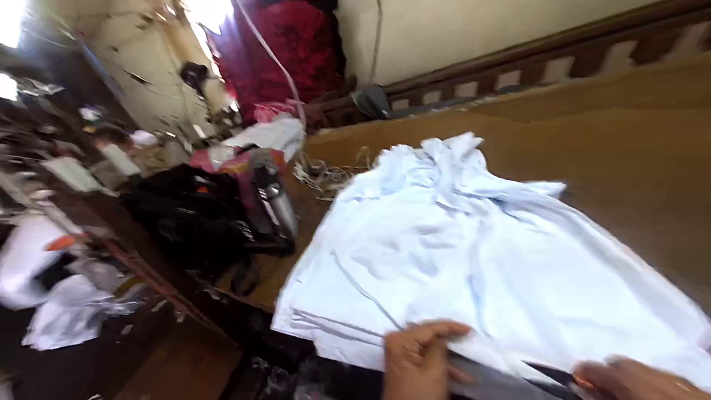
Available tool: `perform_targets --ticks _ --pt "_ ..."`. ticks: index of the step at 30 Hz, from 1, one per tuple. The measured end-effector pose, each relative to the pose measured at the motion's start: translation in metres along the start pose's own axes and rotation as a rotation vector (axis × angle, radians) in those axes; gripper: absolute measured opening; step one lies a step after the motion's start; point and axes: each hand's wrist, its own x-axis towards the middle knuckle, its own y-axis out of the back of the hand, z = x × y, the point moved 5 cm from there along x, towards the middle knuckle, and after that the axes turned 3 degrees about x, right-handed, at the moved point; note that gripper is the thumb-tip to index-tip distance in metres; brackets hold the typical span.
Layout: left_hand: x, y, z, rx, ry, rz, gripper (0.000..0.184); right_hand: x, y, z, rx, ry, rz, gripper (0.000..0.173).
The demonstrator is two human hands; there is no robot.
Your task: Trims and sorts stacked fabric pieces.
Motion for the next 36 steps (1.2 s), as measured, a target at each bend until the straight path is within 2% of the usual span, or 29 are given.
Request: perform_targets --ticks 3,5,7,9,12,15,17,19,21,24,28,32,36 --pt "-0.003 0.005 -0.001 -0.110 0.009 0.020 0.027 -0.012 0.000 -0.002 -0.131 0.043 0.015 0.016" --pt "-0.009 0.008 -0.006 -0.126 0.059 0.032 0.031 -0.025 -0.014 0.000 -0.058 0.072 -0.026 0.014" --pt "-0.015 0.009 -0.011 -0.147 0.133 0.059 0.046 -0.037 -0.028 0.005 0.080 0.065 -0.100 0.013" --pt "-0.019 0.009 -0.015 -0.153 0.180 0.073 0.052 -0.042 -0.030 0.007 0.296 -0.035 -0.119 0.016" --pt "-0.024 0.009 -0.019 -0.165 0.188 0.062 0.052 -0.036 -0.030 0.007 0.719 -0.279 -0.035 0.022" --pt "-0.028 0.004 -0.016 -0.159 0.172 0.016 0.050 -0.026 -0.043 -0.001 0.877 -0.408 -0.003 0.030" --pt "-0.029 0.001 -0.014 -0.157 0.125 -0.032 0.045 -0.021 -0.053 -0.007 0.827 -0.433 0.019 0.033" --pt "-0.031 -0.001 -0.013 -0.149 0.087 -0.069 0.042 -0.018 -0.059 -0.009 0.800 -0.409 0.064 0.027" --pt "-0.031 -0.001 -0.013 -0.137 0.086 -0.058 0.039 -0.018 -0.060 -0.010 0.782 -0.342 0.108 0.013" --pt "-0.033 0.002 -0.019 -0.184 0.123 -0.018 0.039 -0.023 -0.053 -0.019 0.618 -0.174 0.103 0.011" --pt "-0.032 -0.001 -0.021 -0.271 0.179 -0.061 0.064 -0.026 -0.046 -0.038 0.307 -0.060 0.022 0.015" --pt "-0.032 -0.004 -0.020 -0.272 0.224 -0.031 0.078 -0.028 -0.049 -0.044 0.242 -0.035 0.030 0.015" --pt "-0.033 -0.002 -0.022 -0.268 0.230 -0.027 0.082 -0.029 -0.051 -0.049 0.236 0.003 0.014 0.013"
